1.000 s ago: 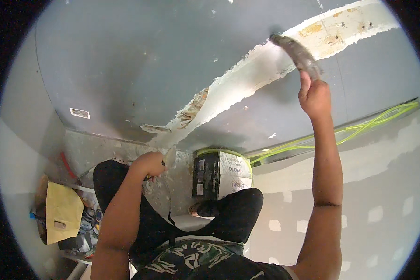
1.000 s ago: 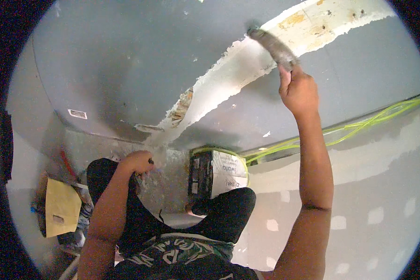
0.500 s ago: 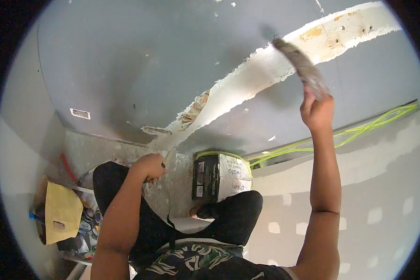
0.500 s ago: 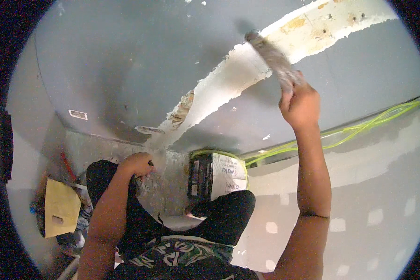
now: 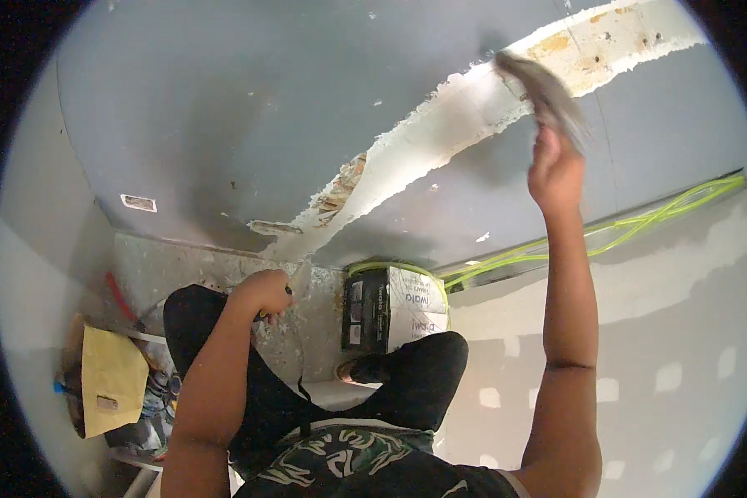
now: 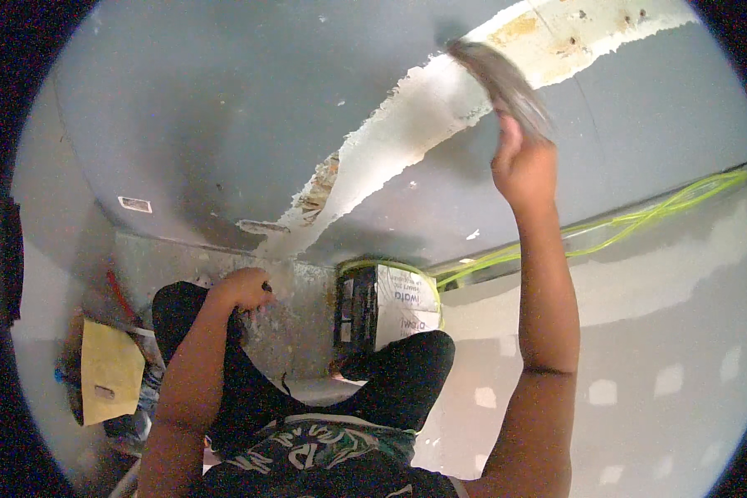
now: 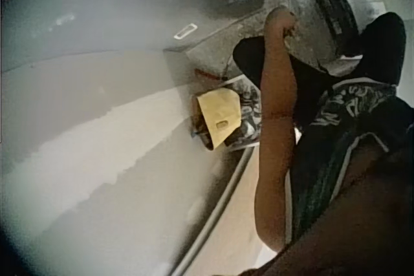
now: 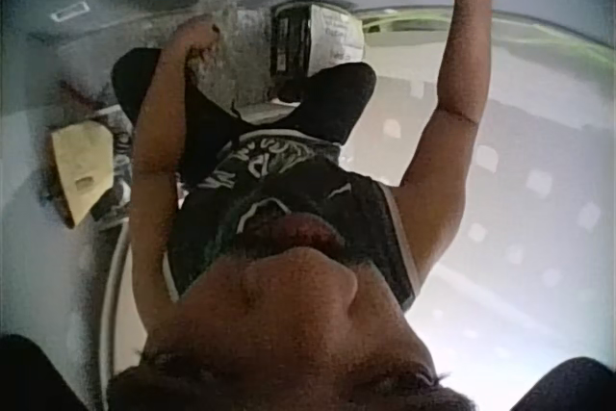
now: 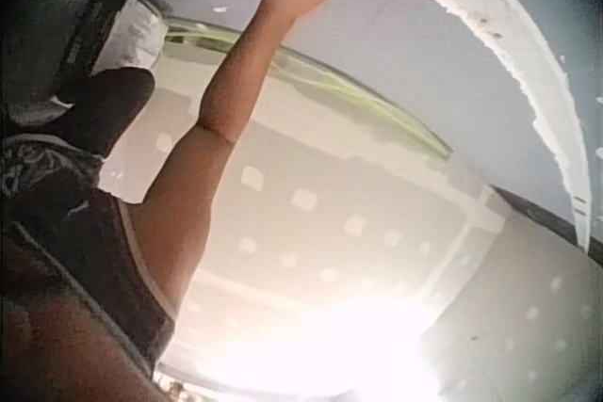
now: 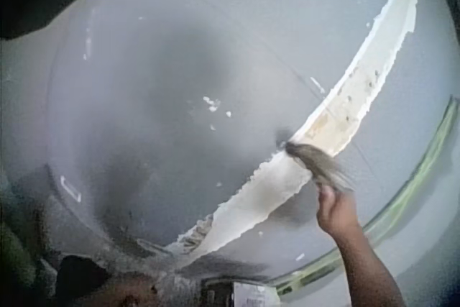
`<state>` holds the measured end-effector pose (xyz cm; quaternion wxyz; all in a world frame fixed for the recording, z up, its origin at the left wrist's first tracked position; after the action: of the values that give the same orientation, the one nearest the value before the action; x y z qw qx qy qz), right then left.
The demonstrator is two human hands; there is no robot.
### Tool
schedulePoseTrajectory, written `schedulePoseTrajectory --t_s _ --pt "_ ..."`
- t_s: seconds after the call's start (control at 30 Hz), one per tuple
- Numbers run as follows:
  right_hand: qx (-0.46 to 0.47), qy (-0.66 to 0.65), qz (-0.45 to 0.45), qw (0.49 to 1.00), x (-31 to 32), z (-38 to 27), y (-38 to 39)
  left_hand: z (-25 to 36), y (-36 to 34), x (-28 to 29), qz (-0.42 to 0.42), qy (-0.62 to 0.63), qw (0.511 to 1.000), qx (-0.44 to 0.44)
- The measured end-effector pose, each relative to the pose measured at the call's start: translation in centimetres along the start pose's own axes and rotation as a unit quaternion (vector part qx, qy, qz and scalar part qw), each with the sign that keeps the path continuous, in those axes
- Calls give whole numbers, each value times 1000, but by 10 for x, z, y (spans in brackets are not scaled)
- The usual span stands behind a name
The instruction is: Using a hammer and a putty knife to remove loose material and smooth out a damaged section of a drywall ceiling.
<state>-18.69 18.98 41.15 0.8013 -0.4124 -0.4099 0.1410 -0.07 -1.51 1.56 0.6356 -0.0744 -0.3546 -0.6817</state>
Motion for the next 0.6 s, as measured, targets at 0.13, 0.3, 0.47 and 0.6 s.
schedulePoseTrajectory --t_s 0.13,0.3,0.47,0.6 --pt "-14 92 -68 993 8 8 6 -19 -8 -9 47 -43 997 -53" --pt "13 -14 54 998 9 -6 8 -5 -9 -6 -3 -21 1000 1" --pt "-57 135 -137 980 2 1 6 -8 -6 -6 7 -9 1000 11" --pt "-95 -88 63 990 23 -14 7 -14 -12 -9 17 -38 999 -20"
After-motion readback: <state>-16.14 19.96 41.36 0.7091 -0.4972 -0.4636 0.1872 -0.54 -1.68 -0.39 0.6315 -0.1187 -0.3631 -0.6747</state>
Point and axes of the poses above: each hand's wrist, its own y-axis away from the middle knuckle, its own x-axis out of the back of the hand, z = x × y, the point moved 2 cm from there along -y, towards the middle knuckle, and after that the axes turned 12 degrees about z, right-handed, at the moved point
